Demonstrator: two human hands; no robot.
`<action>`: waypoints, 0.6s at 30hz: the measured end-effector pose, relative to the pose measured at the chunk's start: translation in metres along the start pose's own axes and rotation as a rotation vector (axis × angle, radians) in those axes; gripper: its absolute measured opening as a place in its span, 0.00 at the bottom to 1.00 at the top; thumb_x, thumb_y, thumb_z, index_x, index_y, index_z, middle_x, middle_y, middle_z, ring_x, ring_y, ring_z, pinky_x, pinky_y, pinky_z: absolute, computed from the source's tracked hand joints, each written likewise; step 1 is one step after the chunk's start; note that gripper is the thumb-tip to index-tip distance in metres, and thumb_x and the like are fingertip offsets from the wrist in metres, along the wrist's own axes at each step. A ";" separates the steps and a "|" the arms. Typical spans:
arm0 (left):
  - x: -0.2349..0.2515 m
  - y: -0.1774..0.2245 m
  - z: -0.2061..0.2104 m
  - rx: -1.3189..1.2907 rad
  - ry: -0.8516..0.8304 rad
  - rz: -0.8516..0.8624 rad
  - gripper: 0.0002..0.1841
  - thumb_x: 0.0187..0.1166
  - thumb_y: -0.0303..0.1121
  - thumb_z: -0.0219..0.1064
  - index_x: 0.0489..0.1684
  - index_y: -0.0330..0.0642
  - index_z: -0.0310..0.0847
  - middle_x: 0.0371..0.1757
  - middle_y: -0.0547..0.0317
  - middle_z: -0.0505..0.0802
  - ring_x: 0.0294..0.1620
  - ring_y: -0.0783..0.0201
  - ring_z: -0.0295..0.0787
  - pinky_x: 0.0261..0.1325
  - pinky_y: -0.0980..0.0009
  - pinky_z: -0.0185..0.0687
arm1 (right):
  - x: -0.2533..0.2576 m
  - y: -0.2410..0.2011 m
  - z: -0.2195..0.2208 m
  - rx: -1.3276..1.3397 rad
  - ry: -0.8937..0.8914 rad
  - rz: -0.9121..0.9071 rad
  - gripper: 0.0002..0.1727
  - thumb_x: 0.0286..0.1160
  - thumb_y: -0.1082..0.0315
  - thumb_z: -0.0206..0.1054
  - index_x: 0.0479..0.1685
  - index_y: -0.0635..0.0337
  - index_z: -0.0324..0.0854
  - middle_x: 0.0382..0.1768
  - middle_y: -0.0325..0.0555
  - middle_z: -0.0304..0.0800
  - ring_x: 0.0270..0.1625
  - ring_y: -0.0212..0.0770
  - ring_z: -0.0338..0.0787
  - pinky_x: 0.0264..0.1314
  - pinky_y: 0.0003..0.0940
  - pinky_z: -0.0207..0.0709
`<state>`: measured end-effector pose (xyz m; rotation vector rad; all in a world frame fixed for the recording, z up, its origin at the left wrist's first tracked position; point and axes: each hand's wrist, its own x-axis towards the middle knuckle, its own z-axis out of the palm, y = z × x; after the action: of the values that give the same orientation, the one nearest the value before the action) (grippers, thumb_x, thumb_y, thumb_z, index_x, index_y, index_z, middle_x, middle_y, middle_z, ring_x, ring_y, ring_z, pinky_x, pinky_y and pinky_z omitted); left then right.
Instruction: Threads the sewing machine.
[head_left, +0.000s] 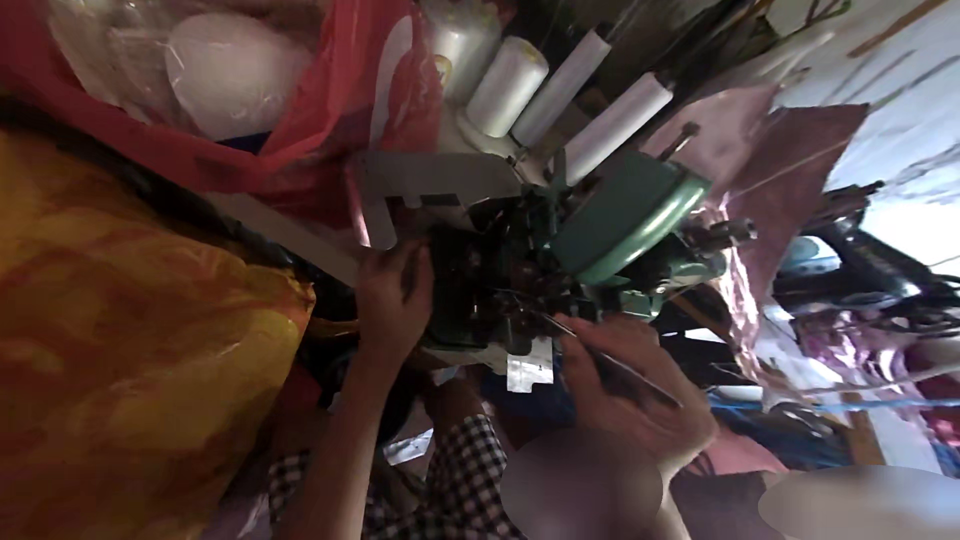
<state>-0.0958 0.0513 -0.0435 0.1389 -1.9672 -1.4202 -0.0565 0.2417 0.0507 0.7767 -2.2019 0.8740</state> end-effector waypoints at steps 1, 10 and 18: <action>0.004 -0.008 0.003 0.029 -0.029 0.023 0.13 0.84 0.29 0.61 0.53 0.31 0.90 0.48 0.39 0.94 0.51 0.50 0.91 0.58 0.56 0.84 | -0.002 -0.002 0.000 -0.031 -0.001 0.000 0.05 0.76 0.68 0.73 0.46 0.54 0.89 0.42 0.31 0.96 0.51 0.21 0.91 0.73 0.30 0.78; 0.022 -0.051 0.027 0.416 -0.018 -0.155 0.24 0.80 0.51 0.65 0.54 0.35 0.89 0.48 0.35 0.94 0.51 0.36 0.92 0.49 0.37 0.82 | -0.008 -0.014 0.009 -0.190 0.002 -0.017 0.04 0.78 0.69 0.71 0.46 0.55 0.86 0.41 0.30 0.95 0.52 0.23 0.92 0.80 0.37 0.77; 0.004 -0.113 0.075 0.643 0.166 -0.084 0.28 0.64 0.67 0.65 0.37 0.50 0.89 0.32 0.54 0.91 0.35 0.50 0.90 0.30 0.48 0.77 | -0.005 -0.027 0.012 -0.237 -0.001 0.021 0.04 0.78 0.71 0.70 0.45 0.54 0.86 0.43 0.26 0.93 0.55 0.20 0.91 0.76 0.30 0.80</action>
<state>-0.1773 0.0647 -0.1514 0.6122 -2.2235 -0.7448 -0.0386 0.2178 0.0496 0.6411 -2.2664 0.6073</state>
